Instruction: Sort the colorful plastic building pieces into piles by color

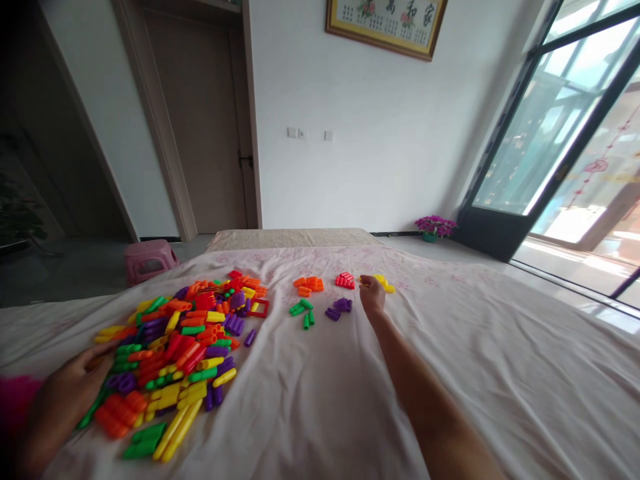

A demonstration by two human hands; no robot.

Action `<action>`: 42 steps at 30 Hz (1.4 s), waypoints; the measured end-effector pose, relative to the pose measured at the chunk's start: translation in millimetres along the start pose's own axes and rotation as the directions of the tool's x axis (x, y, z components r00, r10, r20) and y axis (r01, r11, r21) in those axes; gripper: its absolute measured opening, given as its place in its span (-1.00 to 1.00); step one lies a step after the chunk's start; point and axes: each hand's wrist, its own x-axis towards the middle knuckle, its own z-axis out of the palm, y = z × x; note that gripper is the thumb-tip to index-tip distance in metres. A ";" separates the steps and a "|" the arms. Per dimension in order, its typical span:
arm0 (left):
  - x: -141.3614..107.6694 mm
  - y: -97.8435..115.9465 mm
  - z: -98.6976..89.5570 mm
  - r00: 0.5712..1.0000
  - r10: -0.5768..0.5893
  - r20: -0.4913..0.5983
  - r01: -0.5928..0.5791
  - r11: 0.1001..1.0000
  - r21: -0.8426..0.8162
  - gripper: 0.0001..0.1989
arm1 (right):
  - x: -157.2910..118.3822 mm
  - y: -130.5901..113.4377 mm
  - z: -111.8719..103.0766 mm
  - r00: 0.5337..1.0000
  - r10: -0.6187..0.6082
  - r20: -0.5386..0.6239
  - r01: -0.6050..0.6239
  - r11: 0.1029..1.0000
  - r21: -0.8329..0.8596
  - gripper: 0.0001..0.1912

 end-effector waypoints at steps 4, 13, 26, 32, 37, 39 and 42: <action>-7.7 16.1 -10.5 0.997 -0.033 0.068 0.035 0.999 -0.023 -0.52 | -52.0 -46.9 39.9 0.949 -0.220 0.225 0.191 0.971 0.144 -0.68; -12.9 16.6 -9.9 0.998 0.004 0.056 -0.001 0.999 -0.055 -0.51 | -229.6 -141.5 76.2 0.452 -0.668 0.591 0.484 0.740 0.466 -0.86; -11.6 15.6 -7.6 0.999 -0.001 0.050 0.005 0.998 -0.062 -0.52 | -249.0 -149.8 92.7 0.443 -0.627 0.640 0.505 0.765 0.400 -0.89; -12.0 15.7 -10.9 0.998 0.004 0.063 -0.001 0.999 -0.043 -0.52 | -214.8 -131.8 79.1 0.597 -0.528 0.604 0.406 0.848 0.340 -0.90; -8.0 13.7 -9.6 0.994 -0.054 0.097 0.052 0.998 0.026 -0.49 | -165.8 -102.3 57.3 0.730 -0.502 0.464 0.501 0.855 0.135 -0.82; -6.2 11.6 -8.2 0.994 -0.055 0.098 0.052 0.998 0.033 -0.49 | -146.2 -91.2 48.9 0.771 -0.491 0.405 0.524 0.851 0.036 -0.78; -4.4 8.0 -5.4 0.995 -0.057 0.085 0.052 0.997 0.052 -0.49 | -120.6 -79.4 35.9 0.811 -0.468 0.351 0.536 0.835 -0.125 -0.73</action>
